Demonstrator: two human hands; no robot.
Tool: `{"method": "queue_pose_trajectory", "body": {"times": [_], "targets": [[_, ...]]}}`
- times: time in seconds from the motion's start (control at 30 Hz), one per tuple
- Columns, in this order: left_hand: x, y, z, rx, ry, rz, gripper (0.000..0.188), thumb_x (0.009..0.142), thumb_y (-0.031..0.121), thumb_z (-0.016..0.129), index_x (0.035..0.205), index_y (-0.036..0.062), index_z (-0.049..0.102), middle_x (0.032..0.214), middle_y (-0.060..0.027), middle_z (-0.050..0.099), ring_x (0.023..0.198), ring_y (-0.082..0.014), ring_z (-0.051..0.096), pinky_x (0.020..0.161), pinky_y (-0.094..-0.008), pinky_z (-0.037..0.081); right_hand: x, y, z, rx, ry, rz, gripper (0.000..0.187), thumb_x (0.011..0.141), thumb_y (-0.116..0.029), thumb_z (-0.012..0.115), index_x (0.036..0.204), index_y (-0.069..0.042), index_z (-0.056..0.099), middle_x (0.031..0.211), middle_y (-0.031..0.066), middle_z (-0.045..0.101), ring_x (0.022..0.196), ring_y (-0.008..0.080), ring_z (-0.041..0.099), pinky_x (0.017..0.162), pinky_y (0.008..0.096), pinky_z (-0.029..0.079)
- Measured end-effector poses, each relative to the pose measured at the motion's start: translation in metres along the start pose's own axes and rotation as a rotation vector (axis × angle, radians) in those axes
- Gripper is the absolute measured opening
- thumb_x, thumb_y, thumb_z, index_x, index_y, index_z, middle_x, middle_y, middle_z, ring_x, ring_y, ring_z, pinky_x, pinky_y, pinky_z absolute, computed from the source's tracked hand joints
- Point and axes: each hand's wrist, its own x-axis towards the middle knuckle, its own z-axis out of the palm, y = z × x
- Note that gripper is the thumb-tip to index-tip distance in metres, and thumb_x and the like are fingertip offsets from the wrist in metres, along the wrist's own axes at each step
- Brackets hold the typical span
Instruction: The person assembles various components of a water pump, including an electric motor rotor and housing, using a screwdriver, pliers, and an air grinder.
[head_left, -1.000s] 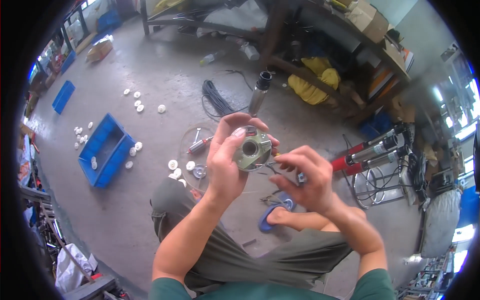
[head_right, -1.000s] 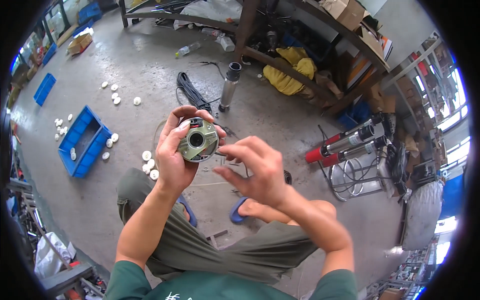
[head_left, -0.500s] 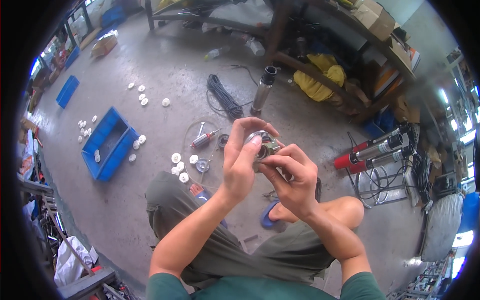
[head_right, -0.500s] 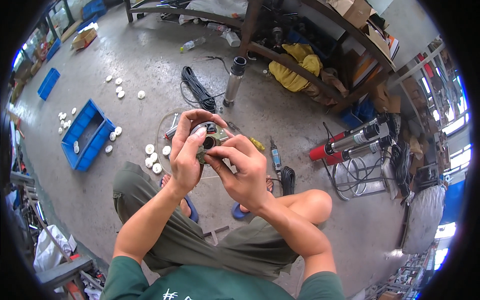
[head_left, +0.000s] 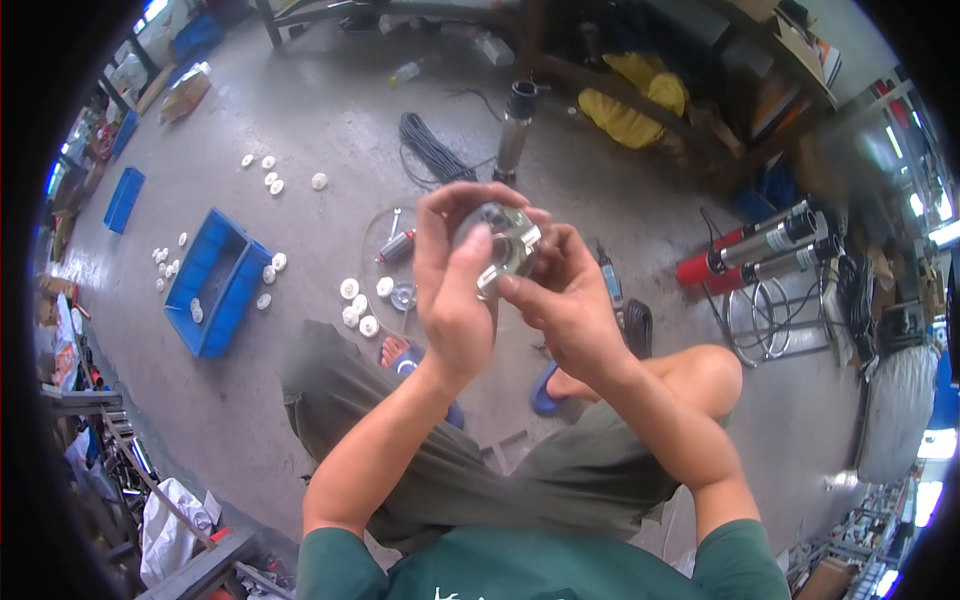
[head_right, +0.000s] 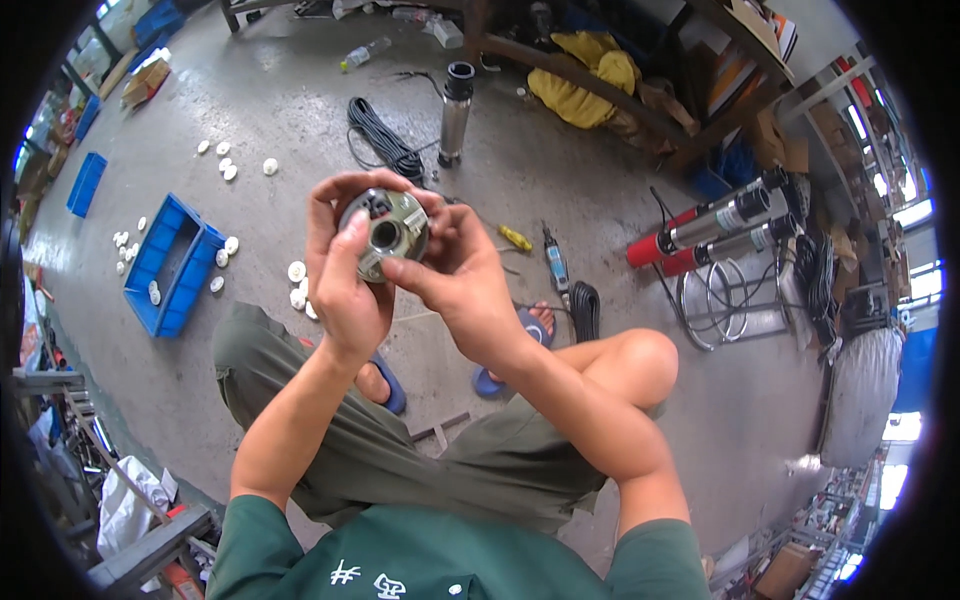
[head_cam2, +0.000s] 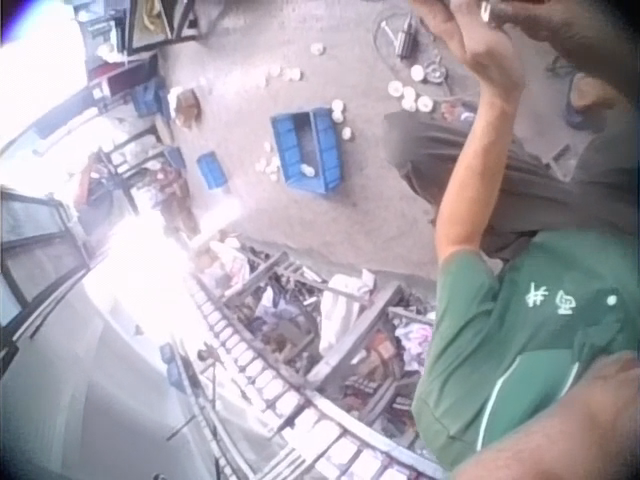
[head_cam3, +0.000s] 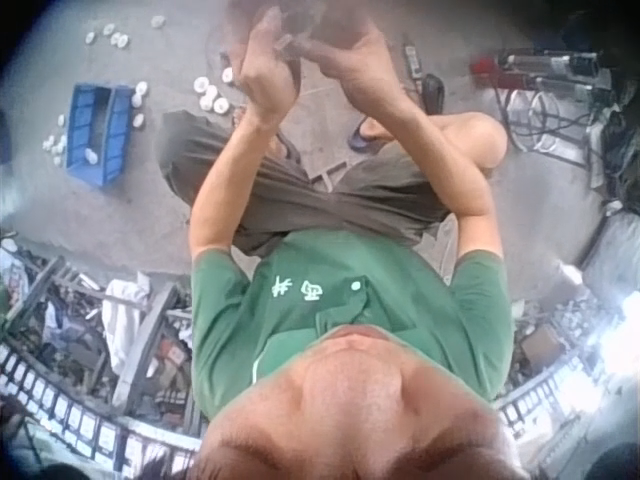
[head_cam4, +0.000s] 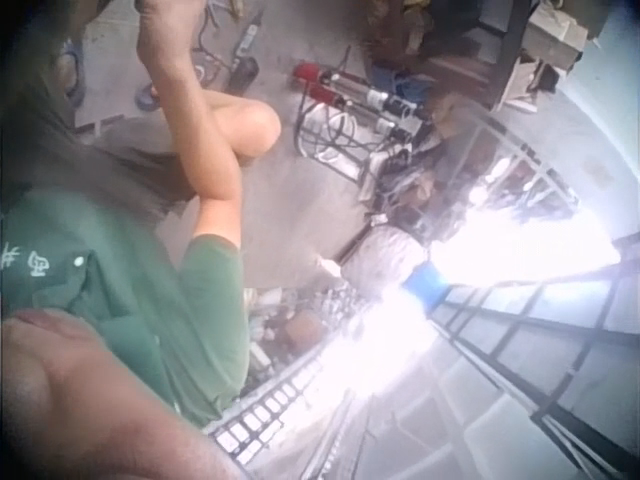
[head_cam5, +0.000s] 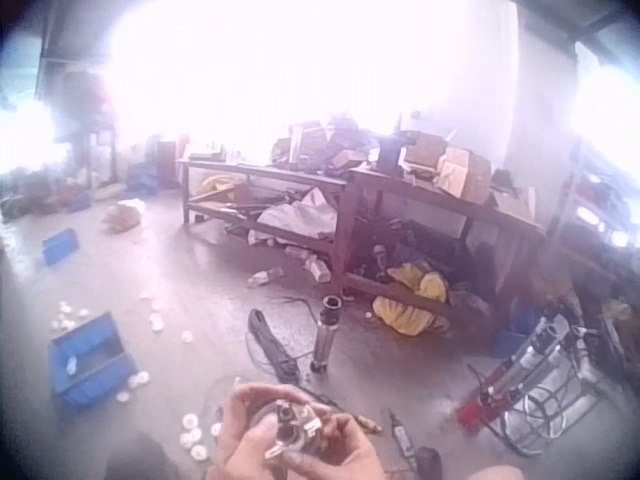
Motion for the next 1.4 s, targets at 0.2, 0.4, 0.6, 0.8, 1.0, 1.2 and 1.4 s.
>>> {"method": "queue_pose_trajectory", "body": {"times": [0.2, 0.4, 0.6, 0.8, 1.0, 1.2, 1.4], "targets": [[0.013, -0.007, 0.003, 0.022, 0.068, -0.129, 0.025, 0.104, 0.005, 0.043, 0.128, 0.0001, 0.045, 0.125, -0.0174, 0.06, 0.11, -0.0265, 0.067, 0.096, -0.0381, 0.057, 0.014, -0.001, 0.008, 0.248, 0.058, 0.192, 0.043, 0.095, -0.009, 0.078, 0.126, -0.013, 0.049, 0.104, -0.002, 0.059, 0.078, 0.0068, 0.057, 0.058, 0.0241, 0.042], [0.123, 0.009, -0.024, 0.239, -0.087, -0.403, 0.059, 0.09, -0.008, 0.063, 0.143, -0.0068, 0.036, 0.133, -0.026, 0.061, 0.123, -0.0392, 0.066, 0.104, -0.0499, 0.058, 0.108, -0.066, -0.038, -0.115, -0.286, 0.382, 0.033, 0.099, -0.023, 0.075, 0.123, -0.006, 0.061, 0.1, -0.0007, 0.063, 0.084, 0.0074, 0.06, 0.065, 0.0229, 0.05], [0.136, -0.03, -0.081, 0.125, 0.042, -0.576, 0.06, 0.079, -0.009, 0.059, 0.137, -0.0133, 0.042, 0.132, -0.032, 0.059, 0.127, -0.0512, 0.062, 0.1, -0.0666, 0.06, 0.228, 0.002, -0.212, -1.216, -0.147, 0.146, 0.038, 0.097, -0.029, 0.074, 0.123, -0.002, 0.072, 0.113, 0.0122, 0.075, 0.101, 0.023, 0.071, 0.091, 0.0385, 0.058], [0.05, -0.155, -0.186, -0.148, 0.398, -1.039, 0.068, 0.079, -0.013, 0.072, 0.137, -0.0052, 0.038, 0.135, -0.0291, 0.057, 0.125, -0.0544, 0.062, 0.1, -0.0747, 0.055, 0.267, 0.206, -0.328, -1.756, -0.271, 0.21, 0.024, 0.087, -0.016, 0.067, 0.109, -0.011, 0.076, 0.111, 0.0161, 0.075, 0.107, 0.0394, 0.072, 0.09, 0.0521, 0.059], [0.01, -0.202, -0.269, -0.114, 0.418, -0.853, 0.059, 0.095, 0.003, 0.07, 0.147, 0.0057, 0.043, 0.155, -0.0274, 0.048, 0.126, -0.0446, 0.064, 0.097, -0.0549, 0.06, 0.286, 0.334, -0.359, -1.89, -0.195, -0.137, 0.011, 0.091, -0.012, 0.061, 0.1, -0.009, 0.066, 0.103, 0.0153, 0.067, 0.098, 0.0383, 0.07, 0.075, 0.0521, 0.059], [0.022, -0.174, -0.278, -0.09, 0.379, -0.768, 0.065, 0.09, 0.001, 0.069, 0.15, 0.0085, 0.042, 0.149, -0.026, 0.051, 0.126, -0.0443, 0.064, 0.096, -0.0543, 0.061, 0.287, 0.314, -0.347, -1.532, -0.09, -0.439, 0.011, 0.09, -0.01, 0.072, 0.099, -0.009, 0.078, 0.101, 0.0105, 0.071, 0.086, 0.0327, 0.071, 0.071, 0.044, 0.057], [0.009, -0.173, -0.276, -0.023, 0.3, -0.662, 0.07, 0.088, 0.0, 0.068, 0.152, 0.0078, 0.038, 0.15, -0.0253, 0.05, 0.131, -0.0452, 0.061, 0.101, -0.0586, 0.058, 0.215, 0.231, -0.196, -1.085, -0.273, -0.198, 0.021, 0.09, -0.004, 0.077, 0.11, -0.001, 0.078, 0.087, 0.0137, 0.072, 0.075, 0.0266, 0.07, 0.068, 0.036, 0.054]]}}
